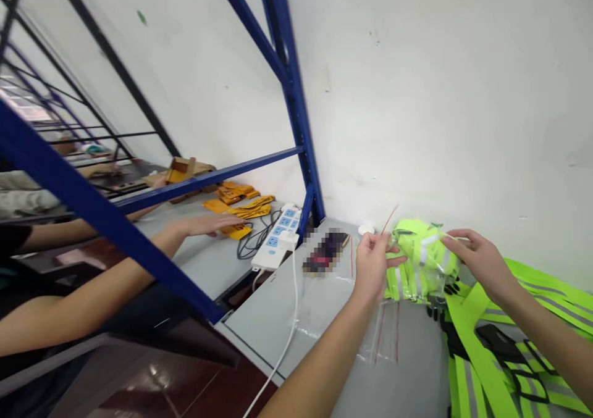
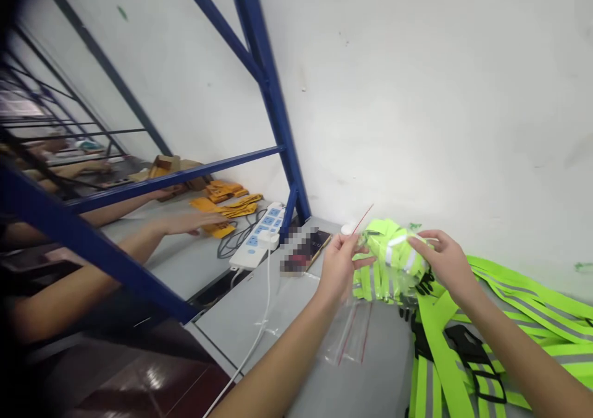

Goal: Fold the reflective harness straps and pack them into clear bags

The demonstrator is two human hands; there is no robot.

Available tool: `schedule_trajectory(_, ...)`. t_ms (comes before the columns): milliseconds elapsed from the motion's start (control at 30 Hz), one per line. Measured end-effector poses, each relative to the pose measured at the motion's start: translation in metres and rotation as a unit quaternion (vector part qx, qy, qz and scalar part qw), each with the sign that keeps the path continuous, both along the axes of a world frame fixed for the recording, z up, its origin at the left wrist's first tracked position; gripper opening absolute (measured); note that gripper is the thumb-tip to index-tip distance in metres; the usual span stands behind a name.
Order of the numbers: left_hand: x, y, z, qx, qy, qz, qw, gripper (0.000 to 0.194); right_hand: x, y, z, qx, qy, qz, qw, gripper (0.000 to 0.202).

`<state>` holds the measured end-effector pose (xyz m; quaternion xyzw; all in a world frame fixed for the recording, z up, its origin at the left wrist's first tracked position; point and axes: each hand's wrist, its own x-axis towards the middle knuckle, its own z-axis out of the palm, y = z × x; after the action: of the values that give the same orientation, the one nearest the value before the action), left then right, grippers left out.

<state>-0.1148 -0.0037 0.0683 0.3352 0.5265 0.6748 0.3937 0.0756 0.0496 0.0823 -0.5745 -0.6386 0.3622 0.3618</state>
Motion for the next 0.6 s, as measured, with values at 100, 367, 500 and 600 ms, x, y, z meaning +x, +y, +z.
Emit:
schedule_trajectory(100, -0.044, -0.007, -0.022, -0.054, 0.200, 0.019, 0.978, 0.024, -0.043, 0.031, -0.017, -0.003, -0.016, 0.031, 0.999, 0.062)
schedule_trajectory(367, -0.061, -0.016, -0.020, -0.030, 0.547, 0.010, 0.837, 0.039, -0.081, 0.026, -0.060, 0.260, -0.251, 0.167, 0.917, 0.048)
schedule_trajectory(500, -0.042, 0.003, -0.019, -0.076, 0.627, -0.110, 0.767, 0.048, -0.076, 0.019, -0.065, 0.272, -0.325, 0.299, 0.855, 0.057)
schedule_trajectory(600, -0.036, 0.010, -0.032, -0.126, 0.676, -0.125, 0.715, 0.059, -0.071, 0.020, -0.076, 0.258, -0.366, 0.304, 0.841, 0.063)
